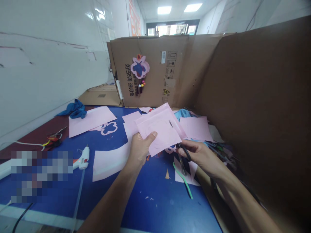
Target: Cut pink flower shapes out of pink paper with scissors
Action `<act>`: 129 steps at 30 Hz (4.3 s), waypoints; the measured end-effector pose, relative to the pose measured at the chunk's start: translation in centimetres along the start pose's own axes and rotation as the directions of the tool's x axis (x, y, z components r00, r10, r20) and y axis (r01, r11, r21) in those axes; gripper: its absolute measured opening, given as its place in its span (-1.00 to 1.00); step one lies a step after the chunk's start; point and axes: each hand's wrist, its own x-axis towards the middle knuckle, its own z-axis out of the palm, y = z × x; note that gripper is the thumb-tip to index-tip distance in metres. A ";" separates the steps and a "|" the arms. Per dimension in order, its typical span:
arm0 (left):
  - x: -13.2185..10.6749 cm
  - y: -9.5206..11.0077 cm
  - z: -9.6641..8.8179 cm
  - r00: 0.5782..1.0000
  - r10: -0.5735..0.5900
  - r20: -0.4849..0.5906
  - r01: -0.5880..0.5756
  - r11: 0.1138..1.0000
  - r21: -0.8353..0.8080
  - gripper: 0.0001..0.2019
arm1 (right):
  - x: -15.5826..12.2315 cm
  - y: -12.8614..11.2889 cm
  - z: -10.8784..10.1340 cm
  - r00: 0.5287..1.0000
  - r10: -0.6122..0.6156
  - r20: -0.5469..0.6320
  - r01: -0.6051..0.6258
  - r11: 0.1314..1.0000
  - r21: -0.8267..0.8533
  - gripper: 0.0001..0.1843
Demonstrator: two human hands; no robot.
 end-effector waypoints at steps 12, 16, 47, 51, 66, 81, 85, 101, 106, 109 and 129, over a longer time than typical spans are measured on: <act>0.2 0.0 -0.1 1.000 -0.012 -0.014 0.012 1.000 -0.009 -0.53 | 0.0 -0.1 -0.1 1.000 -0.007 0.010 0.007 1.000 -0.019 -0.53; 0.3 0.0 0.0 1.000 -0.003 -0.023 0.002 0.999 -0.051 -0.52 | 0.1 0.3 -0.4 1.000 -0.017 0.020 0.017 0.999 -0.030 -0.50; -0.2 0.3 0.1 1.000 -0.019 0.024 0.018 0.999 0.038 -0.59 | 0.2 0.5 -0.1 0.999 -0.004 0.035 0.003 1.000 0.008 -0.54; -0.1 0.4 0.1 0.999 -0.029 0.027 0.028 0.998 0.053 -0.60 | 0.1 0.4 -0.1 1.000 0.005 0.019 -0.005 1.000 -0.011 -0.51; 0.2 0.3 -0.1 0.999 -0.037 -0.018 0.036 0.998 -0.056 -0.51 | 0.0 0.3 -0.5 1.000 0.018 0.010 -0.017 0.999 -0.040 -0.46; 0.3 0.5 -0.3 1.000 -0.028 0.010 0.029 0.998 -0.056 -0.56 | 0.1 0.5 -0.5 1.000 0.023 0.020 -0.022 0.999 -0.032 -0.44; 0.3 0.6 -0.4 0.999 -0.022 0.025 0.023 0.998 -0.056 -0.54 | 0.1 0.2 -0.4 0.999 0.027 0.022 -0.027 1.000 -0.016 -0.43; 0.5 0.7 -0.7 0.997 -0.009 0.073 0.012 0.999 -0.036 -0.57 | -0.1 0.4 -0.9 0.999 0.035 0.034 -0.034 0.999 -0.039 -0.44; 0.4 1.0 -0.7 0.991 -0.040 0.125 0.038 0.999 0.016 -0.59 | -0.1 0.0 -0.8 0.998 0.053 0.029 -0.053 0.999 -0.002 -0.46; 0.4 0.9 -0.8 0.991 -0.020 0.132 0.020 1.000 0.006 -0.56 | -0.1 -0.2 -0.8 0.998 0.059 0.027 -0.059 0.998 -0.002 -0.46; 0.8 0.9 -1.2 0.995 -0.066 0.079 0.074 0.992 -0.102 -0.51 | 0.0 1.1 -1.0 0.997 0.059 0.049 -0.059 0.998 -0.004 -0.52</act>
